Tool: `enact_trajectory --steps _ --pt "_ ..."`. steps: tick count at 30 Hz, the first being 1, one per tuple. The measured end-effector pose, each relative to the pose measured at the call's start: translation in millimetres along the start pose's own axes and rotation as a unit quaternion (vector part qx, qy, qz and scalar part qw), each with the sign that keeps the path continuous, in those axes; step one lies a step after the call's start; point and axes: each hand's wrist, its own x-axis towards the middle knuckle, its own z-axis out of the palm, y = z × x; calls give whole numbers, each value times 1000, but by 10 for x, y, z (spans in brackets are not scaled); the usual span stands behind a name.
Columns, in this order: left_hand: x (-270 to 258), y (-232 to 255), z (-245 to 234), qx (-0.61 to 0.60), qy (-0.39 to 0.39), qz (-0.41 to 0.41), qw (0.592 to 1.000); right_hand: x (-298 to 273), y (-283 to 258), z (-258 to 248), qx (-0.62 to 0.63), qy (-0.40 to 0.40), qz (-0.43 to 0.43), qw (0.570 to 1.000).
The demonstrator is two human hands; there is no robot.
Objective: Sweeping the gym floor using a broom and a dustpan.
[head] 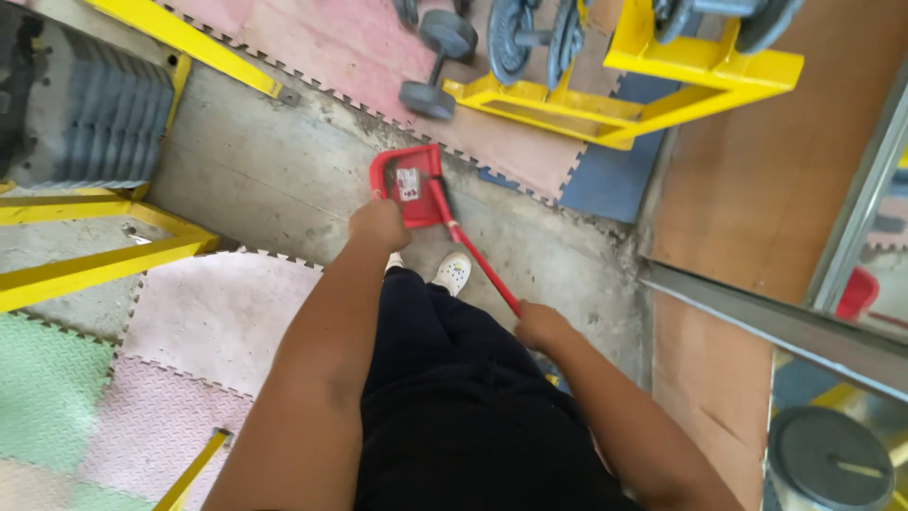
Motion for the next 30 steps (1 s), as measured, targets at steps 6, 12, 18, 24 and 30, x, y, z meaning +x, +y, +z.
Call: enact_trajectory --steps 6,12,18,24,30 --pt "-75 -595 275 -50 29 -26 998 -849 918 -603 31 -28 36 998" --pt "-403 -1497 296 -155 36 -69 985 -1386 2261 -379 302 -99 186 930" --pt "-520 -2307 -88 -177 47 -111 977 -1259 3107 -70 291 -81 277 912" --pt "-617 -2695 -750 -143 35 -133 980 -454 2902 374 367 -86 286 881" --pt "-184 -3178 -670 -83 54 -102 990 1042 776 845 525 -21 236 817"
